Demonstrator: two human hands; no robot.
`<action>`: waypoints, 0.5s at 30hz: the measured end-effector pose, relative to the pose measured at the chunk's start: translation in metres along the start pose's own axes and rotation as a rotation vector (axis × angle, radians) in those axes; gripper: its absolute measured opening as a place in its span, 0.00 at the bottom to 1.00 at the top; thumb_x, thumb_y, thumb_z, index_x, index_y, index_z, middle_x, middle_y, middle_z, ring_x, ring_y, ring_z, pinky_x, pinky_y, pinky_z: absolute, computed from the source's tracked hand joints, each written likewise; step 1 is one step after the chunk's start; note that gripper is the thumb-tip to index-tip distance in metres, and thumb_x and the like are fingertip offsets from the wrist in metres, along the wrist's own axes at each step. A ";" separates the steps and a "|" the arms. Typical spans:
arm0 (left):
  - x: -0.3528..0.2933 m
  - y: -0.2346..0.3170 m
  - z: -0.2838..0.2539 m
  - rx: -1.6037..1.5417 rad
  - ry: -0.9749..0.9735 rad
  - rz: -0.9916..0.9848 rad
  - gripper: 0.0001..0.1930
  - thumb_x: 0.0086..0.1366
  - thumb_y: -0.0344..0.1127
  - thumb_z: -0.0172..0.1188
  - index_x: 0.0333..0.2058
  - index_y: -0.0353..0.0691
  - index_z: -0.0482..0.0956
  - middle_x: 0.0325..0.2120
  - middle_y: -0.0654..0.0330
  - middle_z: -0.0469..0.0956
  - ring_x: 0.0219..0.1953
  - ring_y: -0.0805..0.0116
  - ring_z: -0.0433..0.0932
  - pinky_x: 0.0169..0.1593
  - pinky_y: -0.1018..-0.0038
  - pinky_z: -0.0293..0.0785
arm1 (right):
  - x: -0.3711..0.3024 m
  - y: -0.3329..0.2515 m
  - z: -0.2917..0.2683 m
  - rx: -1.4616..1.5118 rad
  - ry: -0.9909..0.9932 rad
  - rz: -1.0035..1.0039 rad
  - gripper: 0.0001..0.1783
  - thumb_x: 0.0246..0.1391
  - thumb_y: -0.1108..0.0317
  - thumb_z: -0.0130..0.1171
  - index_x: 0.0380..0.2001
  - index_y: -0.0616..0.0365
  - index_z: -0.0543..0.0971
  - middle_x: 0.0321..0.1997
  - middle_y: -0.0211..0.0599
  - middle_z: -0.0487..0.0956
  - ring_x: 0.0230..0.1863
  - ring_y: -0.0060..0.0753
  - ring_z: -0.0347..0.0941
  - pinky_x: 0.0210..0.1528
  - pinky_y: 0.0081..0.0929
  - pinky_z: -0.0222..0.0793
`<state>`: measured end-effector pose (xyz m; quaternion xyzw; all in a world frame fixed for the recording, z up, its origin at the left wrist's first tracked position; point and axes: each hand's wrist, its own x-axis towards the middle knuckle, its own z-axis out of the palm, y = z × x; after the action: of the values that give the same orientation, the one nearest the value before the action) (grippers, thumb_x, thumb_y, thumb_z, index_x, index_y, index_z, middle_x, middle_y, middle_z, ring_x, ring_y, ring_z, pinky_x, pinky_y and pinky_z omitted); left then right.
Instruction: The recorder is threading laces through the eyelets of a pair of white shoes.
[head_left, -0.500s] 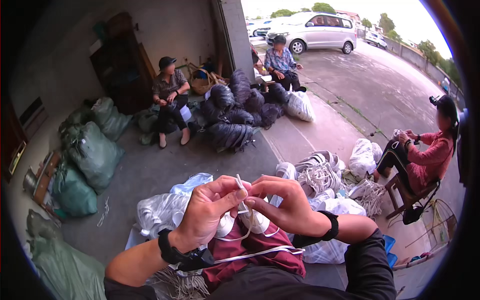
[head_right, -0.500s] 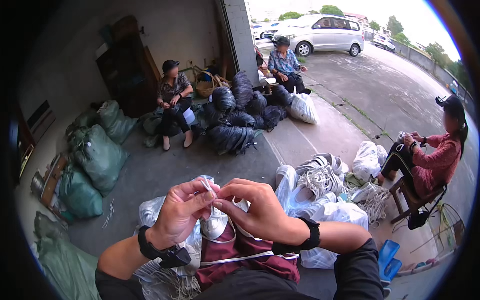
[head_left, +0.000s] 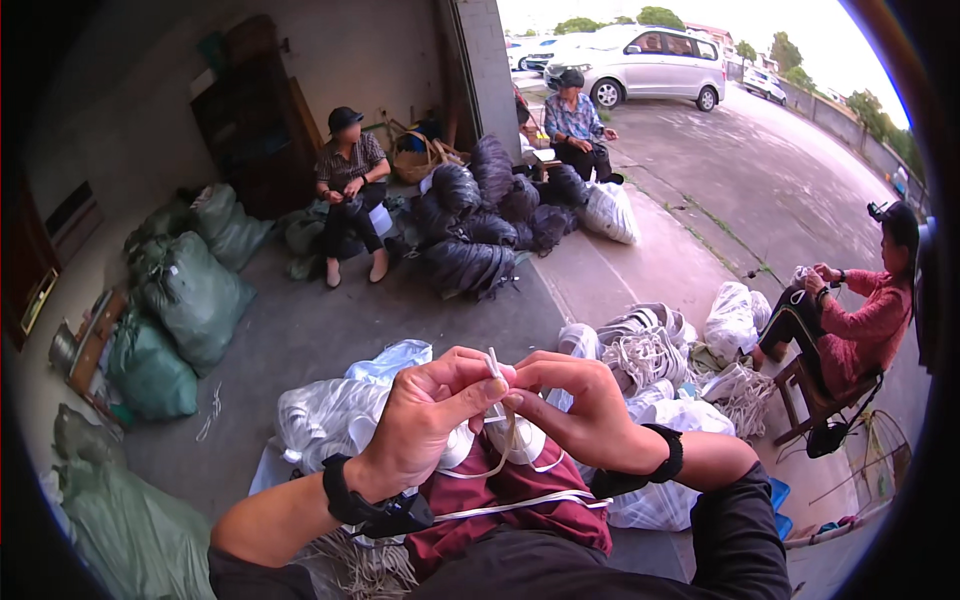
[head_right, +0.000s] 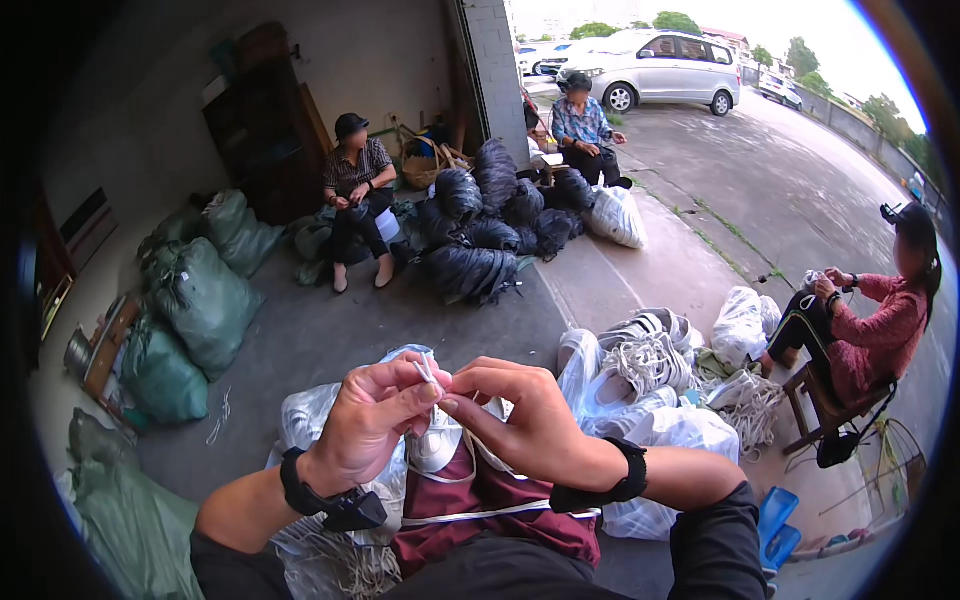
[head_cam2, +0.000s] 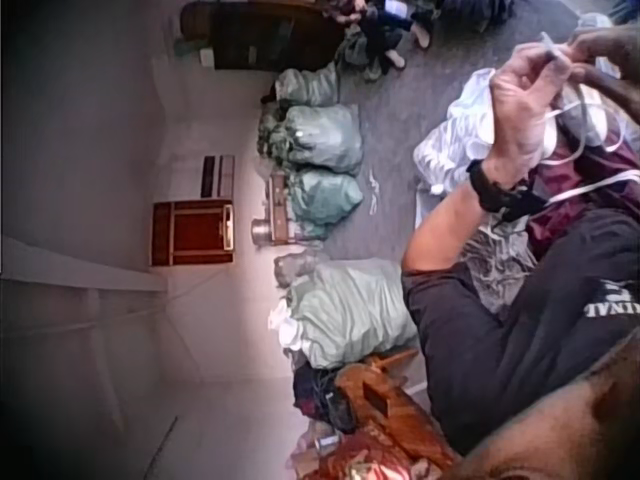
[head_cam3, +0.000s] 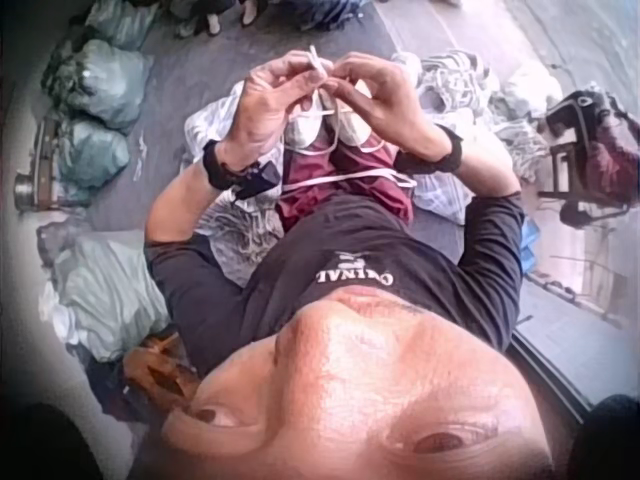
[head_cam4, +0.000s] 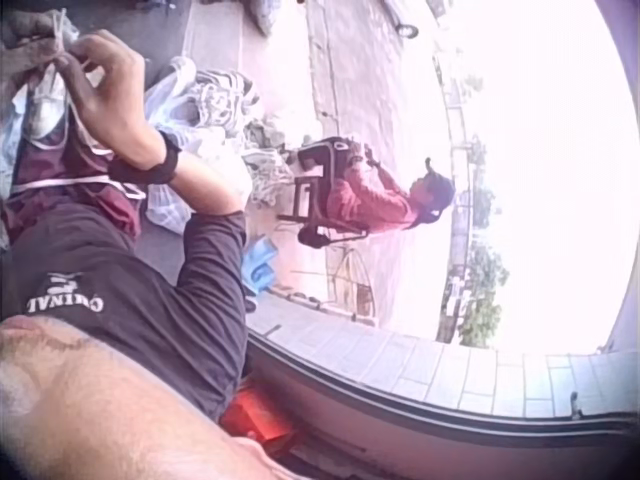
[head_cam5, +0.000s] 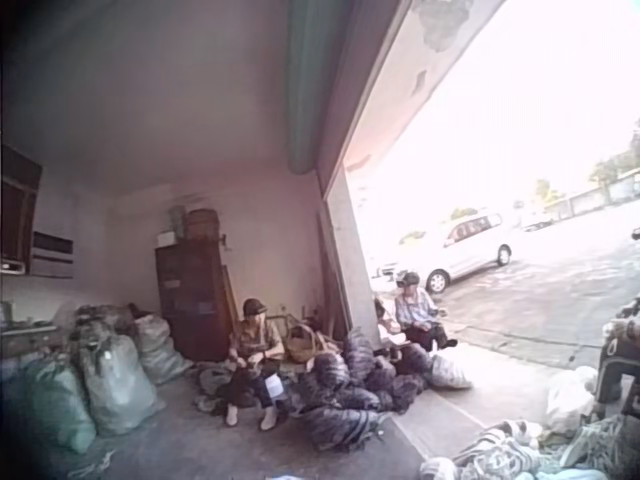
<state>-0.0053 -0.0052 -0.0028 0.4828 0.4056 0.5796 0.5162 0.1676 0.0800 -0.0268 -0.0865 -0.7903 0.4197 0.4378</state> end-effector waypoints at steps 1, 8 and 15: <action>0.000 0.000 0.000 0.003 0.007 0.004 0.07 0.65 0.28 0.60 0.40 0.33 0.81 0.37 0.66 0.72 0.32 0.81 0.72 0.32 0.84 0.68 | 0.000 0.001 0.001 0.012 0.008 0.006 0.07 0.55 0.72 0.63 0.34 0.66 0.80 0.30 0.41 0.80 0.29 0.29 0.75 0.33 0.24 0.69; -0.002 0.001 0.000 0.009 0.022 0.028 0.06 0.65 0.27 0.59 0.39 0.33 0.81 0.36 0.67 0.72 0.31 0.81 0.72 0.31 0.85 0.68 | 0.001 0.003 0.005 0.053 0.015 0.027 0.08 0.56 0.71 0.63 0.34 0.67 0.80 0.28 0.38 0.79 0.29 0.24 0.74 0.33 0.23 0.68; -0.004 -0.002 -0.005 -0.024 0.018 0.024 0.07 0.66 0.29 0.60 0.40 0.34 0.83 0.36 0.65 0.76 0.34 0.80 0.74 0.34 0.82 0.69 | 0.000 -0.001 0.008 0.066 0.021 0.097 0.09 0.58 0.70 0.61 0.35 0.67 0.80 0.26 0.37 0.80 0.29 0.21 0.74 0.33 0.23 0.68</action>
<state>-0.0098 -0.0084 -0.0061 0.4760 0.3972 0.5951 0.5113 0.1618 0.0741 -0.0281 -0.1147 -0.7662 0.4656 0.4278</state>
